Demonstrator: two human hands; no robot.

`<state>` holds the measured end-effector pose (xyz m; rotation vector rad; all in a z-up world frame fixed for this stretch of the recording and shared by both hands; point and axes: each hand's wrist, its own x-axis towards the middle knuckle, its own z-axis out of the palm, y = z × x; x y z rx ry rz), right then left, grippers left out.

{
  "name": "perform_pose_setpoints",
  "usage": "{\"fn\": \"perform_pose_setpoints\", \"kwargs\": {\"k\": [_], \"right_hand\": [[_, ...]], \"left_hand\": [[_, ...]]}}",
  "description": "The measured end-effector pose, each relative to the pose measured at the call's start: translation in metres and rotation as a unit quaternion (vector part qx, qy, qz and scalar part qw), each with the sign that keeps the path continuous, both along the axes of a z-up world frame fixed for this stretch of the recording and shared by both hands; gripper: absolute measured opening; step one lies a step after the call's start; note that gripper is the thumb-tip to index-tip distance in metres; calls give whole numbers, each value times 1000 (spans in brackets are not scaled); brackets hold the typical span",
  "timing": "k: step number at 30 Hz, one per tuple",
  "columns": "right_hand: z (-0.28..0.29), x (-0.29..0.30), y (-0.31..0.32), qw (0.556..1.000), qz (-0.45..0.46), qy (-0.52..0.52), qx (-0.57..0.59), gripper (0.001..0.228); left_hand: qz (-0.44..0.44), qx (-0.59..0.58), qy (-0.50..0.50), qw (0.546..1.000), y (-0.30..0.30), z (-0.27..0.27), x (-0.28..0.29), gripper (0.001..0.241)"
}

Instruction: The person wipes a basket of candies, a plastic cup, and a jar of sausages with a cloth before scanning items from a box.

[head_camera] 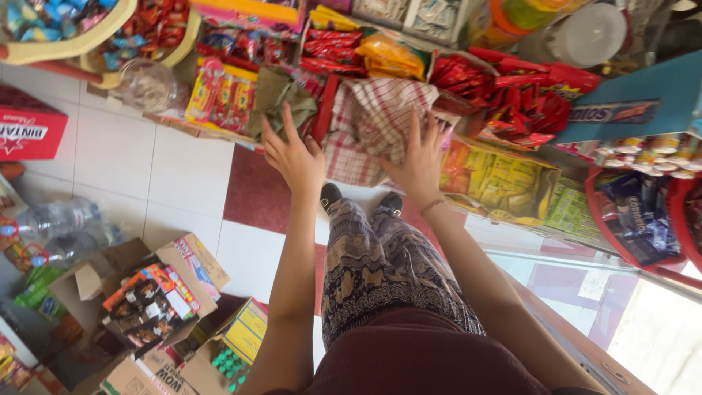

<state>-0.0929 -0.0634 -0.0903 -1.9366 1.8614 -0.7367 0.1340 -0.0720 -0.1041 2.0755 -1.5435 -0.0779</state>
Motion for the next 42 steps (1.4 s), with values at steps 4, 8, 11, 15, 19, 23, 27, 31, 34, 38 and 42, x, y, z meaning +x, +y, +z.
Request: {"fn": "perform_pose_setpoints", "kwargs": {"k": [4,8,11,15,19,23,27,31,34,38,42], "right_hand": [[-28,-6,-5,988,-41,-55,138,115],[-58,-24,-15,998,11,64,-28,107],[-55,-37,-11,997,16,-66,46,66],[-34,-41,8,931,-99,-306,171,57],[12,-26,28,806,-111,-567,127,57],[70,13,46,609,-41,-778,148,53],[94,54,52,603,13,-770,208,56],[86,59,74,577,185,-749,269,72],[72,48,81,584,261,-713,288,84],[66,47,86,660,226,-642,318,100],[50,59,99,579,253,-657,411,101]], "left_hand": [[37,49,-5,998,-13,-3,33,97],[34,141,4,989,-25,-15,56,90],[-5,82,-85,993,-28,-25,71,67],[-44,42,-36,997,-23,-19,86,46],[-138,-156,234,950,-5,1,90,41],[-208,-257,291,898,27,17,67,63],[-280,-113,482,823,78,58,31,63],[-328,-190,402,834,128,104,17,68],[-285,-184,304,890,150,127,4,66],[-224,-162,275,921,192,143,2,62],[-151,-184,213,948,226,138,7,58]]}}
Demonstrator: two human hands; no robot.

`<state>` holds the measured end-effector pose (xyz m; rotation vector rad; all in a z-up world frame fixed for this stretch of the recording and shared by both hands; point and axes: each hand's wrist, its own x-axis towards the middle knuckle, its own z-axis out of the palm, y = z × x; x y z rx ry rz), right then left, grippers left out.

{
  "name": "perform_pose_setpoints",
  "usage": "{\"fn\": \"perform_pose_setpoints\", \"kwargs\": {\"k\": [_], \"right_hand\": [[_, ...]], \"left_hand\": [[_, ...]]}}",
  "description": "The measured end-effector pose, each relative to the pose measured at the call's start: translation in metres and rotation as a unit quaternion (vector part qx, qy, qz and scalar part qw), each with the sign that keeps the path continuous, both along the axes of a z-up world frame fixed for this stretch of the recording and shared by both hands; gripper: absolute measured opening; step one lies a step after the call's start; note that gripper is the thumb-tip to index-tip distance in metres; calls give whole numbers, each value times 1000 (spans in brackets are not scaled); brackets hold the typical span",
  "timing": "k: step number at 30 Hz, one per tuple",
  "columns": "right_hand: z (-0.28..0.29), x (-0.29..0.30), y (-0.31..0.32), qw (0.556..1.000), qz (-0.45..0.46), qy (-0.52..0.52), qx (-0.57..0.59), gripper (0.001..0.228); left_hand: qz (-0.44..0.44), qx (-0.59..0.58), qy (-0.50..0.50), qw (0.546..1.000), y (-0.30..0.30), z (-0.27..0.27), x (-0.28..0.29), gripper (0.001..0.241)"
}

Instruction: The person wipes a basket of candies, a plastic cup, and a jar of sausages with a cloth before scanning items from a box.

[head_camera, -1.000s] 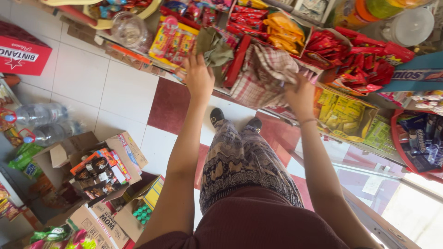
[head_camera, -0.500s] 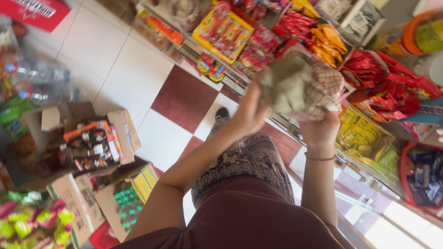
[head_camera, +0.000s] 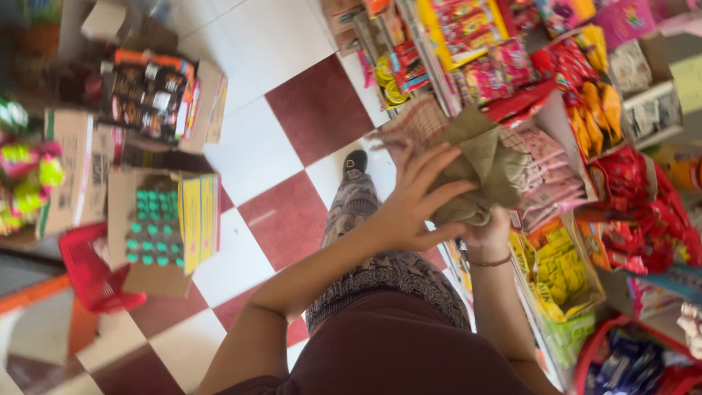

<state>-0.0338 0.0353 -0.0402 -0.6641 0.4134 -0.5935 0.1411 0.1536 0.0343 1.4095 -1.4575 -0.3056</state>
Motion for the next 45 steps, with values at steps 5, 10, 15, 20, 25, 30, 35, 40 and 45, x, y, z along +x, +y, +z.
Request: {"fn": "perform_pose_setpoints", "kwargs": {"k": [5,10,15,20,25,30,35,40,45], "right_hand": [[-33,22,18,993,56,60,87,84],[-41,86,24,962,213,119,124,82],[-41,205,32,935,292,188,69,85],[-46,352,65,889,349,119,-270,80],[-26,477,79,898,332,31,-286,95],[-85,543,56,896,420,102,100,90],[-128,610,14,917,304,129,222,72],[-106,716,-50,945,268,93,160,65],[-77,846,-137,958,241,121,98,66]], "left_hand": [[129,3,55,990,51,-26,18,62],[169,82,376,907,84,-76,66,78],[152,102,660,729,114,-104,136,76],[231,45,666,707,138,-114,239,78],[278,-16,644,713,162,-89,343,70],[275,38,533,800,138,-51,428,61],[402,225,32,887,76,-28,515,57],[344,203,117,909,5,-37,631,68],[357,244,182,883,-58,-38,768,53]]}}
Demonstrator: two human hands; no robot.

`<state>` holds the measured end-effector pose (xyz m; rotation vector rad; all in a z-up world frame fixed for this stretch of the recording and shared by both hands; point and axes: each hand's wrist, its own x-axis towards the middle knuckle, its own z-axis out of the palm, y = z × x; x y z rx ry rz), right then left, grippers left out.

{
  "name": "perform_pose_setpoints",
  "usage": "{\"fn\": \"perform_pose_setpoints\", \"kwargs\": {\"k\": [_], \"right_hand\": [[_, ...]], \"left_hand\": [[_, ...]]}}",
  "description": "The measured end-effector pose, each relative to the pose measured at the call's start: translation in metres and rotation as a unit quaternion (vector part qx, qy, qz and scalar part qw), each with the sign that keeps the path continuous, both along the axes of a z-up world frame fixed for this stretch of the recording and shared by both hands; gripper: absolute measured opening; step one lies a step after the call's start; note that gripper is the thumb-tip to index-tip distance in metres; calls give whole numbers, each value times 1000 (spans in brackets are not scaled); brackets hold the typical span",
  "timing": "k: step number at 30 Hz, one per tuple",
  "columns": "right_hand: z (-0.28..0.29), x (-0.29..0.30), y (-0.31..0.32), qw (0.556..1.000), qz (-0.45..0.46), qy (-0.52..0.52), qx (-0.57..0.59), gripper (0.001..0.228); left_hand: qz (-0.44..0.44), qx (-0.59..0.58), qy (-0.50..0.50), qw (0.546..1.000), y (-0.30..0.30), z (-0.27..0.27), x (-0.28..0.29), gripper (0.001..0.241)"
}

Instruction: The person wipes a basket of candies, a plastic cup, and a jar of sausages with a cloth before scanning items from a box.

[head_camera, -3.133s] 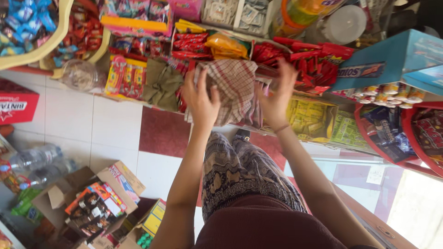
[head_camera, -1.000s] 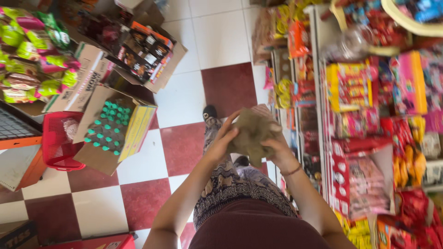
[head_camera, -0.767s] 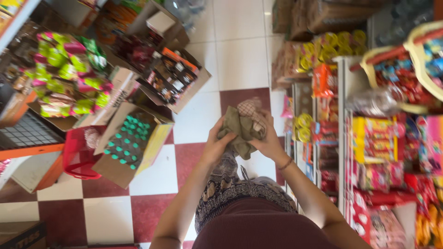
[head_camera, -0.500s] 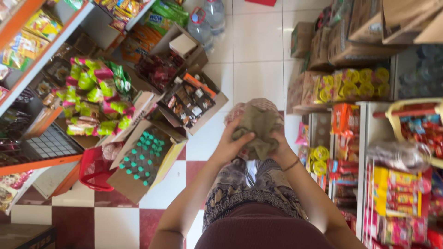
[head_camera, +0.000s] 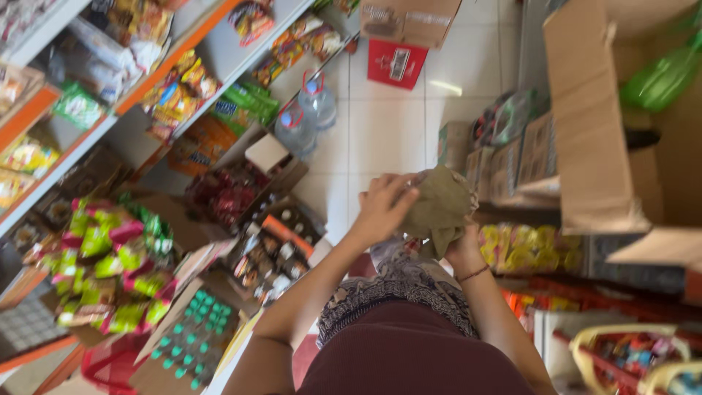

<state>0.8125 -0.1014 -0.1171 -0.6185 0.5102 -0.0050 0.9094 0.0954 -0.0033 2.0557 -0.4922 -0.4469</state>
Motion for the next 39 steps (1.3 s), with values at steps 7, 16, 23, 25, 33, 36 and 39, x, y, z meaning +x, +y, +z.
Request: {"fn": "perform_pose_setpoints", "kwargs": {"k": [7,16,23,25,33,36,39], "right_hand": [[-2,153,-114,998,61,-16,-12,70],[-57,339,-173,996,-11,73,-50,57],[-56,491,-191,993,-75,81,-30,38],[-54,525,-198,987,-111,104,-43,34],[-20,613,-230,965,-208,139,-76,28],[-14,644,-246,953,-224,141,-147,38],[-12,688,-263,955,-183,137,-191,37]], "left_hand": [[166,-80,16,983,-25,-42,168,39],[204,-133,251,937,-62,-148,375,50],[250,-100,391,880,-134,-203,601,94],[255,-92,414,869,-156,-213,650,98],[355,10,265,897,-196,-288,702,84],[334,95,-34,937,-185,-306,704,84],[341,99,130,926,-164,-300,727,78]]}}
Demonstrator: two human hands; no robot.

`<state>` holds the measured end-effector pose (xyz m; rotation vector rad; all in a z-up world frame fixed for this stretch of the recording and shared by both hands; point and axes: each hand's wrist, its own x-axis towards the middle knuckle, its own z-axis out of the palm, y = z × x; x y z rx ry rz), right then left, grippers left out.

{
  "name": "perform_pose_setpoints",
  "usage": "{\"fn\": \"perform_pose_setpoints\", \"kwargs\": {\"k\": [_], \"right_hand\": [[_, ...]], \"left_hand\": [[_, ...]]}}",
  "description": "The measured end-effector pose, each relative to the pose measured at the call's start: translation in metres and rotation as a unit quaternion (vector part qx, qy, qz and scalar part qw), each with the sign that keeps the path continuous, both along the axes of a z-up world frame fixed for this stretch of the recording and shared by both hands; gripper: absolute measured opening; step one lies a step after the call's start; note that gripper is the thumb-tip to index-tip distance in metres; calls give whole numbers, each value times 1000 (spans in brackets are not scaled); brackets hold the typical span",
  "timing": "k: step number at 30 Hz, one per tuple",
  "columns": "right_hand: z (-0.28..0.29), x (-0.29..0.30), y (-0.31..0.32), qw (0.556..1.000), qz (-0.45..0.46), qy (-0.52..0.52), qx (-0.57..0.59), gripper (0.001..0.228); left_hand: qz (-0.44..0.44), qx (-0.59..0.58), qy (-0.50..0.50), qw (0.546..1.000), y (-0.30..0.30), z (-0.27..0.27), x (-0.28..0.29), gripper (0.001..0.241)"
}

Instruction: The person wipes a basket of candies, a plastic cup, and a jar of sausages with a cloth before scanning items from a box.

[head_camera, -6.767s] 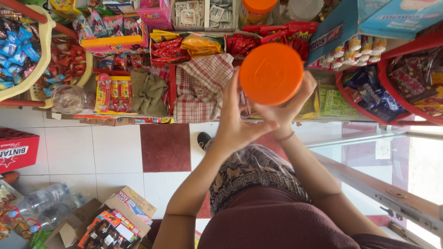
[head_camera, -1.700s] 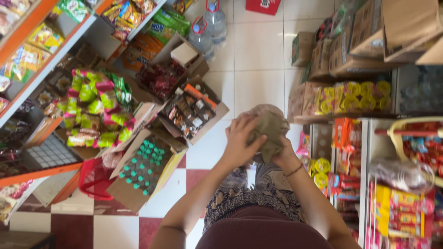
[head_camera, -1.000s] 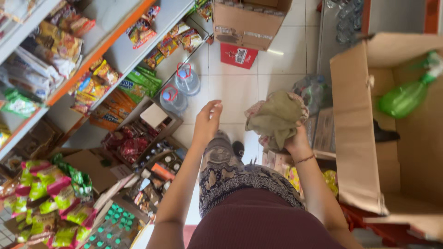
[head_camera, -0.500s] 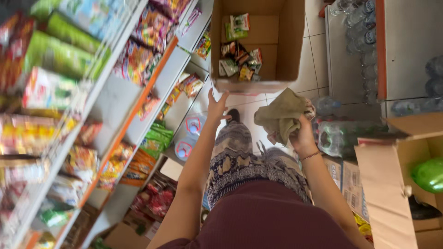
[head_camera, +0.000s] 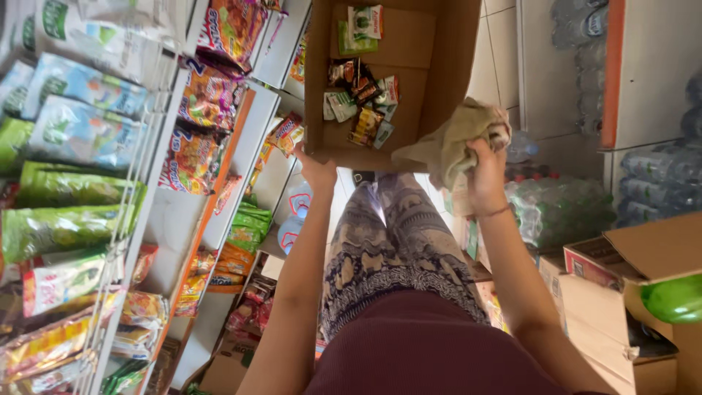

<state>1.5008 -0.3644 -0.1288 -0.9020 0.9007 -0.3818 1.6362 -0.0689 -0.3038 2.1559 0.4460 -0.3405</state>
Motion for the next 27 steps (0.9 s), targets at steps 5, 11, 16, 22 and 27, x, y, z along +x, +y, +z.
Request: {"fn": "perform_pose_setpoints", "kwargs": {"k": [5,11,16,22,27], "right_hand": [[-39,74,-22,982,150,-71,-92,51],[-155,134,-16,907,169,217,-320,67],[-193,134,-6,896,227,258,-282,67],[-186,111,17,947,197,172,-184,60],[-134,82,24,939,104,175,-277,50]], "left_hand": [[-50,-18,-37,998,10,11,12,81],[-44,118,-9,992,-13,48,9,97],[-219,62,-231,946,-59,74,0,91],[-153,-208,110,960,-135,26,19,90],[-230,-251,87,936,-145,-22,25,89]]}}
